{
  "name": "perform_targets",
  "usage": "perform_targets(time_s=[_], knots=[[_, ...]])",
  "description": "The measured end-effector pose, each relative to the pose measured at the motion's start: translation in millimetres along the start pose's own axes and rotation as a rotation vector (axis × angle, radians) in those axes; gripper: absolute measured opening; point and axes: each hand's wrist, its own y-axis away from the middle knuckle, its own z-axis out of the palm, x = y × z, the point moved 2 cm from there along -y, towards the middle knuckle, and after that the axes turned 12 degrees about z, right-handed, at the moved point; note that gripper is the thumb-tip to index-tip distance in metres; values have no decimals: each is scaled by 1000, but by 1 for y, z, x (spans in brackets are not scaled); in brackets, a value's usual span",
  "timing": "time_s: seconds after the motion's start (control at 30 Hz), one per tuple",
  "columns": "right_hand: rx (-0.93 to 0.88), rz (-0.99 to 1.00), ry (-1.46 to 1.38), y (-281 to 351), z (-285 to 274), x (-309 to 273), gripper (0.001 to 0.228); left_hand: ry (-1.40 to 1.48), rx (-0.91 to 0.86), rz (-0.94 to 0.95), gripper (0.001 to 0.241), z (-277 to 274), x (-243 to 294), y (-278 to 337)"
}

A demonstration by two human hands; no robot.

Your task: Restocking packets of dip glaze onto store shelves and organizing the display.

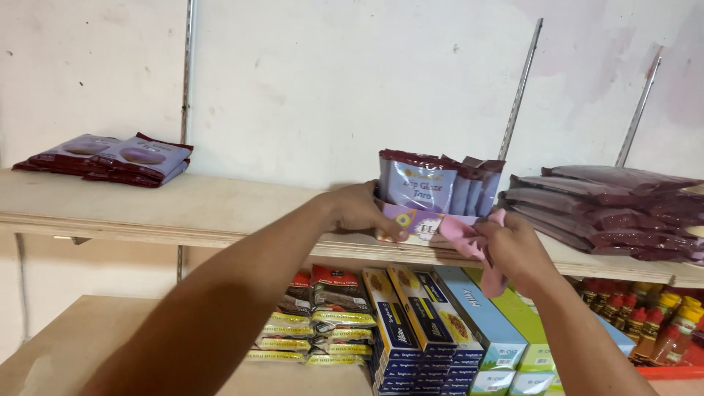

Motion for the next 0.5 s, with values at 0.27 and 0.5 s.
perform_targets(time_s=[0.27, 0.5], knots=[[-387, 45, 21, 72, 66, -68, 23, 60, 72, -49, 103, -69, -20, 99], [-313, -21, 98, 105, 128, -104, 47, 136, 103, -120, 107, -126, -46, 171]])
